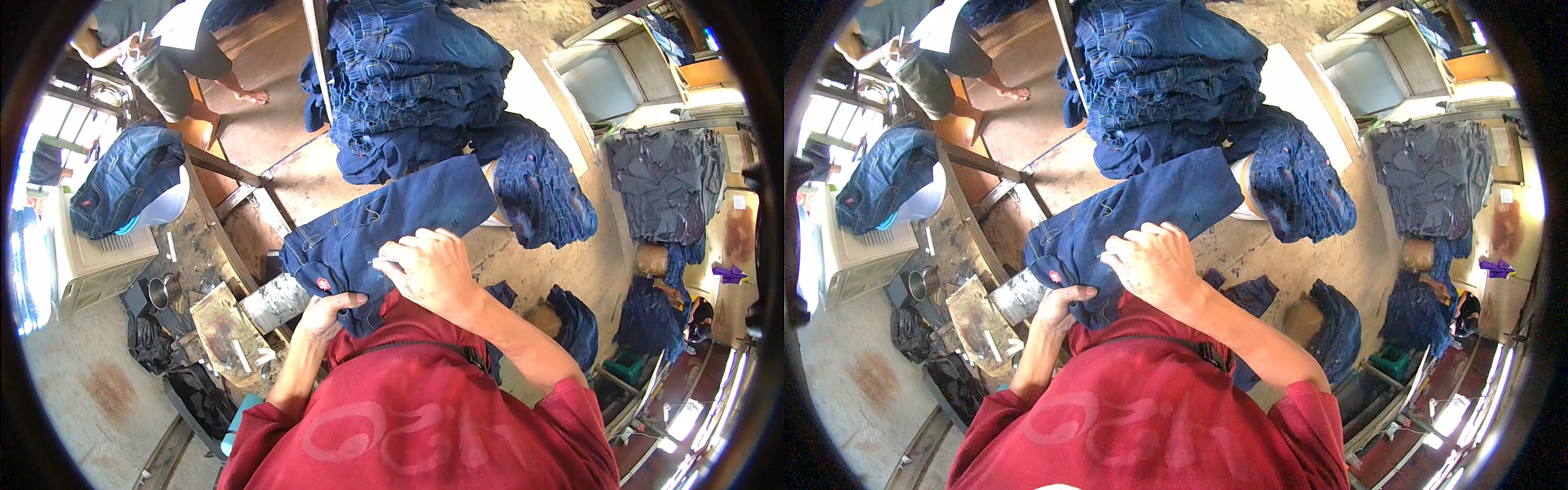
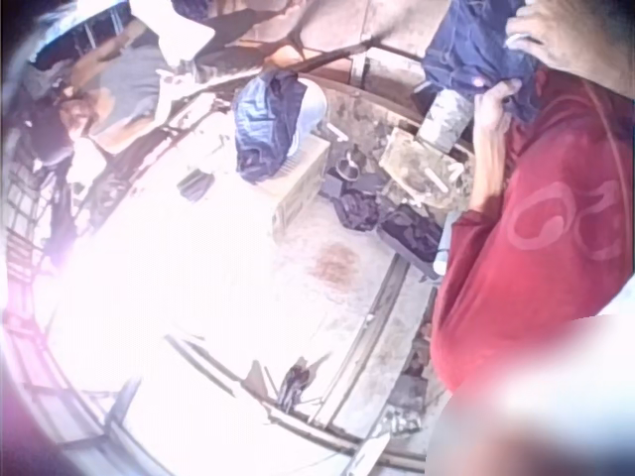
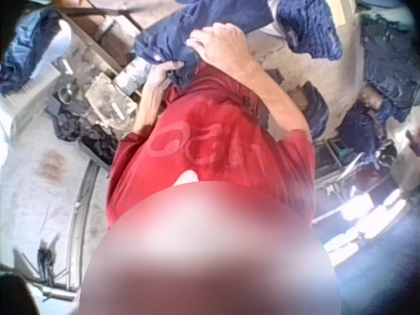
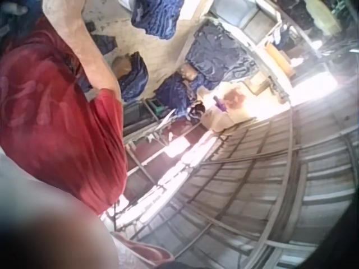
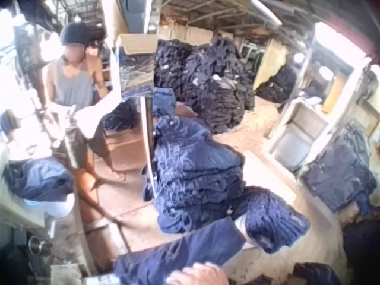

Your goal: The person repeatedly picks up denim garments from a pile, uses a small tool to pull out loose threads from seams and edges, and places the garments back on the pile. The process is repeated for multiple items.

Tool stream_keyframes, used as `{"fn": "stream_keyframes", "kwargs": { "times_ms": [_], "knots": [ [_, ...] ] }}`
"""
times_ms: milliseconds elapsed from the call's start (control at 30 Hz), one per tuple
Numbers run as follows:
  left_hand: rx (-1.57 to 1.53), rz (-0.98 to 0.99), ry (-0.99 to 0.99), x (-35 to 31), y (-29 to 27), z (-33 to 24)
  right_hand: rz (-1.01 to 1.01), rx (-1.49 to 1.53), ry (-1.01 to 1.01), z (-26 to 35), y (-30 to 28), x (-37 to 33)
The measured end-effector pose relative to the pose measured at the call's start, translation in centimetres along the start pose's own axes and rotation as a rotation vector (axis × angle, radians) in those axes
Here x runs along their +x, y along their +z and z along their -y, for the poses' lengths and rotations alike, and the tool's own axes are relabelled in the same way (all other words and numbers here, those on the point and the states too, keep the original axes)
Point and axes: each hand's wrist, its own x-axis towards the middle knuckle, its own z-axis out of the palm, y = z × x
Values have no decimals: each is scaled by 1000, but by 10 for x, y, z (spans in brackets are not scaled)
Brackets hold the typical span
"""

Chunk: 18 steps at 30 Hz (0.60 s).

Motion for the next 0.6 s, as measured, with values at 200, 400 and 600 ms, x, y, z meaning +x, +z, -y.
{"fn": "stream_keyframes", "kwargs": {
  "times_ms": [200,400,600],
  "knots": [
    [57,-67,-2,-1,-4,-4,-161,-45,-39,-10,4,1],
    [-38,-8,-30,-1,-8,-4,-156,-81,-156,-24,7,4],
    [-51,10,-33,-1,-8,-4,-126,-124,-261,-34,5,7]
  ]
}}
